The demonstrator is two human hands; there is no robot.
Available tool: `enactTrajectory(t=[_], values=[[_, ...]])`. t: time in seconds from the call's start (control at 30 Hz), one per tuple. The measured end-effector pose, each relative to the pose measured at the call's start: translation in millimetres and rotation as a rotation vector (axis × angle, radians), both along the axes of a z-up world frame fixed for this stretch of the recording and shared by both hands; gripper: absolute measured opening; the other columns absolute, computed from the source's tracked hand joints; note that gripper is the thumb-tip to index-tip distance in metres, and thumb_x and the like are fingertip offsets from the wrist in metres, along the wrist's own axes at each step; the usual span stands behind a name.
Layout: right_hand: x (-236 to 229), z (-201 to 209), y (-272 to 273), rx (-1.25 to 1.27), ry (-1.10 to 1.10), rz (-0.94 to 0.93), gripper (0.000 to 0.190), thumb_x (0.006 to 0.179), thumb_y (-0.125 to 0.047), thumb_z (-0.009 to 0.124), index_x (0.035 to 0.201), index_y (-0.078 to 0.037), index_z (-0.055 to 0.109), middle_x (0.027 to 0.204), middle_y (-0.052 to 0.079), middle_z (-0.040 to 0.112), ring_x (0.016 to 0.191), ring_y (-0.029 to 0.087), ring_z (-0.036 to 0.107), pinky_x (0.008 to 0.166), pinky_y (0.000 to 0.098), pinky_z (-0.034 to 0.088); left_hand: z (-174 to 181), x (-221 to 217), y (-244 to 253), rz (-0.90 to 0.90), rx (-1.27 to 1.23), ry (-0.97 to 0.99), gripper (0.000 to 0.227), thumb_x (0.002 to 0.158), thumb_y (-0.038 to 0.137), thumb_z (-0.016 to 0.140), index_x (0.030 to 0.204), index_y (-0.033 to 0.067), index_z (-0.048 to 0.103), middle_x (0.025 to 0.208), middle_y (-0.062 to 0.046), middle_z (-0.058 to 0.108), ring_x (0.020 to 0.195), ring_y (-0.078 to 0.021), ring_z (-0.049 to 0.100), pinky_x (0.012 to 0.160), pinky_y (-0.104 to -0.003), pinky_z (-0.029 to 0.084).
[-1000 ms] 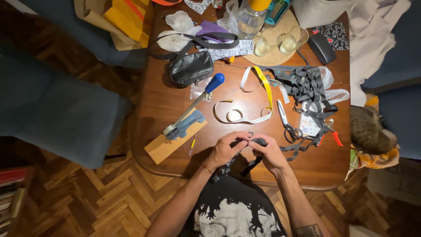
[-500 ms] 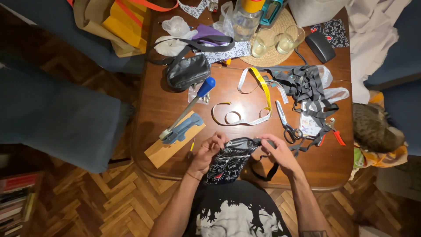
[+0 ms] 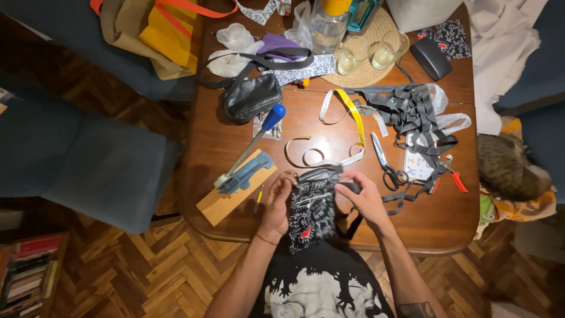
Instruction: Assemble webbing straps by threading them through plastic buckles, cutting to length with scissors, and using a hand press.
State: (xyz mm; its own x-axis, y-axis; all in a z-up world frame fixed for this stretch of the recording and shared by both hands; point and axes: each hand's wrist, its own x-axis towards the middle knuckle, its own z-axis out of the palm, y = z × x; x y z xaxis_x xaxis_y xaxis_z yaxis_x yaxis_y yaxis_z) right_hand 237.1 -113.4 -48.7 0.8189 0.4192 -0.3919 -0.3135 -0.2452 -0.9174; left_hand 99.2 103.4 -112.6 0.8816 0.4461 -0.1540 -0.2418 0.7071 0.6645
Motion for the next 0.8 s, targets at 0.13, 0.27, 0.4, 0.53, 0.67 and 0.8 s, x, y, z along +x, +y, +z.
enactTrajectory(t=[0.13,0.27,0.4,0.53,0.67,0.8], values=[[-1,23,7,-0.154,-0.107,0.017,0.031,0.097,-0.027,0.098,0.122,-0.015,0.085,0.076,0.005,0.072,0.058,0.01,0.05,0.05,0.0261,0.042,74,5,-2,0.095,0.499,0.074,0.025,0.117,0.033,0.076,0.108,0.0102,0.08,0.112,-0.005,0.065,0.105,-0.0145,0.061,0.1,-0.031,0.053],[-33,77,16,0.05,-0.029,0.175,0.053,0.094,-0.014,0.091,0.145,-0.011,0.079,0.1,0.012,0.089,0.088,0.016,0.073,0.088,0.0321,0.062,100,2,-20,0.209,0.962,0.231,0.017,0.104,0.035,0.092,0.112,0.0211,0.096,0.099,-0.005,0.08,0.083,-0.0206,0.075,0.084,-0.036,0.063],[-40,93,18,-0.072,-0.41,0.295,0.087,0.072,-0.024,0.115,0.149,-0.01,0.078,0.119,0.018,0.089,0.121,0.032,0.082,0.115,0.0519,0.057,112,3,-37,0.206,1.024,0.215,0.019,0.095,0.03,0.101,0.114,0.0271,0.098,0.092,0.002,0.085,0.056,-0.0105,0.062,0.057,-0.026,0.059],[-33,76,7,-0.165,-0.551,0.292,0.057,0.082,-0.016,0.103,0.137,-0.021,0.089,0.115,0.01,0.089,0.116,0.029,0.085,0.107,0.0461,0.063,126,4,-38,0.237,1.261,0.088,0.023,0.09,0.03,0.105,0.111,0.025,0.097,0.09,0.005,0.083,0.074,-0.0155,0.078,0.073,-0.028,0.066],[-23,82,-4,-0.038,-0.493,0.317,0.042,0.085,-0.001,0.093,0.125,-0.015,0.094,0.106,0.013,0.09,0.104,0.027,0.084,0.1,0.0465,0.064,159,0,-20,0.316,1.593,-0.086,0.032,0.092,0.041,0.102,0.12,0.0278,0.094,0.099,0.004,0.071,0.094,-0.0195,0.069,0.098,-0.036,0.058],[-18,96,-15,-0.024,-0.398,0.399,0.031,0.087,-0.003,0.095,0.116,-0.013,0.096,0.096,0.011,0.09,0.095,0.019,0.078,0.093,0.0431,0.064,203,0,9,0.03,1.491,-0.083,0.027,0.104,0.039,0.091,0.123,0.0196,0.091,0.1,-0.003,0.077,0.093,-0.0265,0.077,0.093,-0.042,0.06]])
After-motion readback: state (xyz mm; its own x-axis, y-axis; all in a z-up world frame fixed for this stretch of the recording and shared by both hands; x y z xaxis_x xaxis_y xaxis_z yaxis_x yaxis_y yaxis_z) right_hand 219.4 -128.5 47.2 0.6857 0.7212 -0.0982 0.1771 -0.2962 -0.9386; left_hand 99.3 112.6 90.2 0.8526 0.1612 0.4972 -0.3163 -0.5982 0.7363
